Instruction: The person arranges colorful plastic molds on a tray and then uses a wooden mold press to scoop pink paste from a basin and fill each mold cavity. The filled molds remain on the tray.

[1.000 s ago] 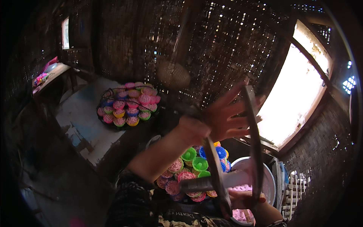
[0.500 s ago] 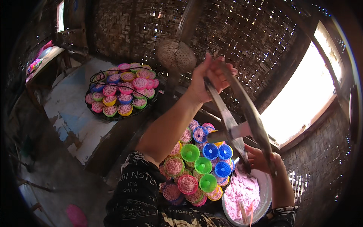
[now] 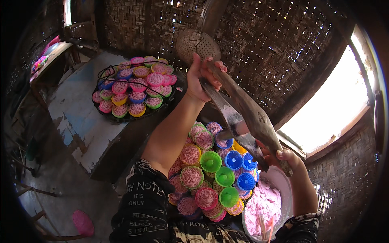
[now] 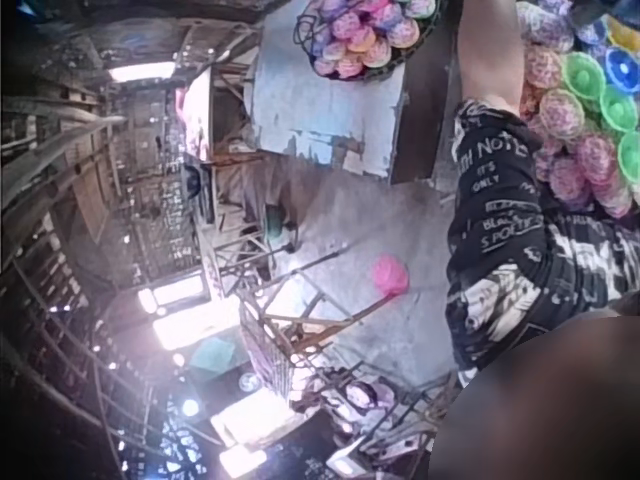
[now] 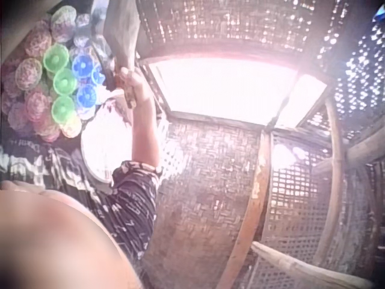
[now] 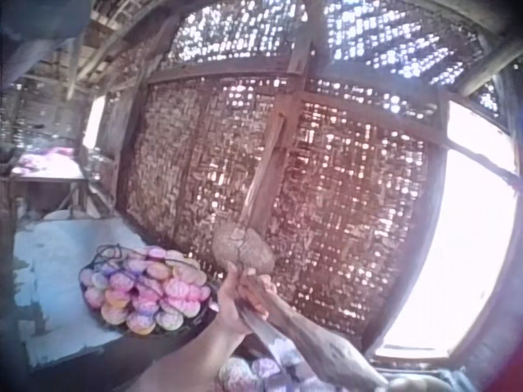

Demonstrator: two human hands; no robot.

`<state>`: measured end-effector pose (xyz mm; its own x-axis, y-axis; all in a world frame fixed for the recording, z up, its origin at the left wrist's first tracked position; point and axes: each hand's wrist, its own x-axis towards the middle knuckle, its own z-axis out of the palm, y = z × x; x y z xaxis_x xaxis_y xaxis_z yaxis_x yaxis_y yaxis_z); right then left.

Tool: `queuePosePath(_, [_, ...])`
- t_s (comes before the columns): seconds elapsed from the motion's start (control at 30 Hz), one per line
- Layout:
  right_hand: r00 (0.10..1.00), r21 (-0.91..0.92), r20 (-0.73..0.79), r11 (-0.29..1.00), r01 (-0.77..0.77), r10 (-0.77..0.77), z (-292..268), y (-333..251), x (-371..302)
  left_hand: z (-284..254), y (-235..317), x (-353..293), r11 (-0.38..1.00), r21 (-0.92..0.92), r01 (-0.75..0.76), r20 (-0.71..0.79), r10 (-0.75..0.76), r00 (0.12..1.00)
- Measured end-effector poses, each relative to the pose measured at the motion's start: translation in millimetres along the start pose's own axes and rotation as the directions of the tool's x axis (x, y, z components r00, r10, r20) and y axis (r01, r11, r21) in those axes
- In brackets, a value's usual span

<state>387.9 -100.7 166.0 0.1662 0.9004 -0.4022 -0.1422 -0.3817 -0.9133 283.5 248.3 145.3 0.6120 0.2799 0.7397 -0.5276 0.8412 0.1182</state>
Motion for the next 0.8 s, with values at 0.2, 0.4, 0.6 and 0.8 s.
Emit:
queuePosePath(0.2, [0.995, -0.123, -0.087, 0.992, 0.040, -0.051, -9, -5, -13, -2, -16, 7, 0.999, -0.040, 0.018, -0.009, -0.019, 1.000])
queuePosePath(0.4, [0.986, -0.128, -0.149, 0.990, 0.058, -0.077, 17, -15, -26, 3, -23, -5, 0.997, -0.046, 0.069, -0.083, -0.072, 0.994])
queuePosePath(0.6, [0.985, -0.227, -0.153, 0.973, 0.047, -0.084, 46, -25, -16, 8, -4, -12, 0.997, -0.031, 0.073, -0.134, -0.077, 0.988])
queuePosePath(0.8, [0.985, -0.228, -0.155, 0.973, 0.043, -0.080, 51, -35, -7, 4, 3, -1, 0.999, -0.025, 0.031, -0.095, -0.033, 0.995])
